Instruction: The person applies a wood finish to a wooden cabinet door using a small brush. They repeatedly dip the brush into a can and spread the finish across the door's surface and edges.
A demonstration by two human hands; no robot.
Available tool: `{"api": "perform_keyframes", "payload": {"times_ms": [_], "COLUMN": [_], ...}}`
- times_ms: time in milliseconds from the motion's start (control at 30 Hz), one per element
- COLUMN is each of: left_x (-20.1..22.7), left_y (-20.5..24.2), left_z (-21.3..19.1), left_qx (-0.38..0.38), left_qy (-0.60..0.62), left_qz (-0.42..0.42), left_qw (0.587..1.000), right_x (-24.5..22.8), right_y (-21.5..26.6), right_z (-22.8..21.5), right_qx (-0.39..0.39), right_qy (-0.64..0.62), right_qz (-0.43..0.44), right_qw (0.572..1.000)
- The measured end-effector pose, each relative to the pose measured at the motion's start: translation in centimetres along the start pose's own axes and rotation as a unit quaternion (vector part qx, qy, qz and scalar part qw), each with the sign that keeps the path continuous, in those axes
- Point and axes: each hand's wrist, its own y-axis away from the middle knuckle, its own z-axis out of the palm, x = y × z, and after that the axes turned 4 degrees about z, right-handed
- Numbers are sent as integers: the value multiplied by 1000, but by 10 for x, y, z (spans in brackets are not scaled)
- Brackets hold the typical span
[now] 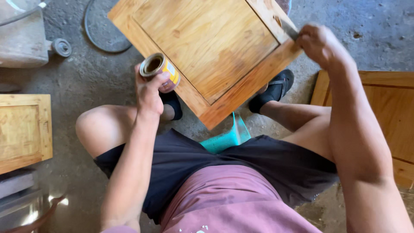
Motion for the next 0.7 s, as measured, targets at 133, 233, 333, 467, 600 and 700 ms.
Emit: {"api": "perform_keyframes", "payload": {"times_ms": [133, 233, 333, 467, 600, 700], "left_x": [23, 48, 69, 88, 86, 70], "left_y": [-50, -86, -98, -73, -38, -39], "left_z": [20, 44, 69, 59, 25, 3], "left_qx": [-71, -163, -189, -166, -86, -28], "left_qy": [-98, -66, -197, -374, -470, -486], "left_qz": [54, 13, 125, 434, 409, 362], "left_qw": [991, 984, 954, 803, 777, 795], "right_x": [-18, -40, -80, -106, -131, -156], "right_y": [55, 90, 117, 145, 144, 129], "right_z": [27, 58, 77, 86, 113, 137], "right_qx": [-11, -55, -88, 50, 106, 123], "right_qy": [-107, -177, -123, 11, 19, 84], "right_qz": [151, 239, 241, -19, -51, -124], "right_qw": [983, 953, 959, 999, 993, 981]}}
